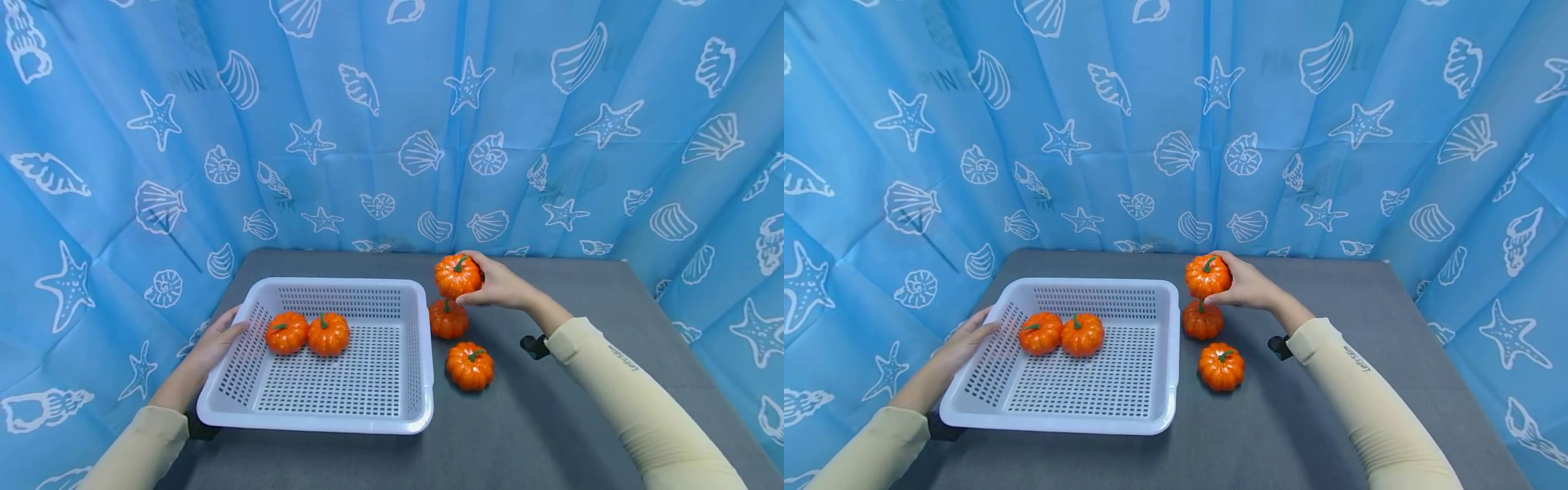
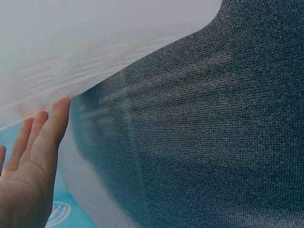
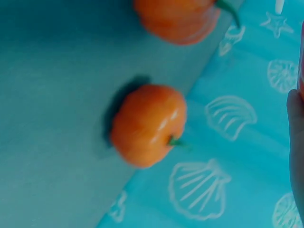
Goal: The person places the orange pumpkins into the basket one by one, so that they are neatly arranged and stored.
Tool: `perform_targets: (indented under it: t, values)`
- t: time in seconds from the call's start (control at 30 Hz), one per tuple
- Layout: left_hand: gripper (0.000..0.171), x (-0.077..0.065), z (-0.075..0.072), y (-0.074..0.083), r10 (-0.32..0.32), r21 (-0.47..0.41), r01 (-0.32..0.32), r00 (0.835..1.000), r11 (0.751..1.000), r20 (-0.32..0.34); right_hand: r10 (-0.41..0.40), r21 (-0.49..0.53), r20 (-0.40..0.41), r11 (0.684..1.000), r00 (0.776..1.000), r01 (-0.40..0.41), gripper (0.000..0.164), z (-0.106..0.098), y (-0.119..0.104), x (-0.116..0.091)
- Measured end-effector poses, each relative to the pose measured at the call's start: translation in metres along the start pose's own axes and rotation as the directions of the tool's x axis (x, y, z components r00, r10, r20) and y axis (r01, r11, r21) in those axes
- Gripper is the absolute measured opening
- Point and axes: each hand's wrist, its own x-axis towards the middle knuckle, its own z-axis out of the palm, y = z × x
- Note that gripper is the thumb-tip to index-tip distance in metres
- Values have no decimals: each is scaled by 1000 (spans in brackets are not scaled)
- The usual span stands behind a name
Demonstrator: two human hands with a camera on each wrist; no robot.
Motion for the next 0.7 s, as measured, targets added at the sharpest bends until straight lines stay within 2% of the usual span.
perform_targets:
  t: [0.17,0.4,0.7]
  values:
    - [75,2,-1,-1,0,5,0,1000,1000,-2,-51,-28,52,998,997,53,87,16,-17,17]
    - [76,4,0,-2,7,5,-7,1000,1000,-5,-57,-120,141,990,988,74,89,39,-38,37]
    - [75,2,-1,1,19,28,-19,1000,999,-10,-128,-166,269,970,955,177,86,68,-58,56]
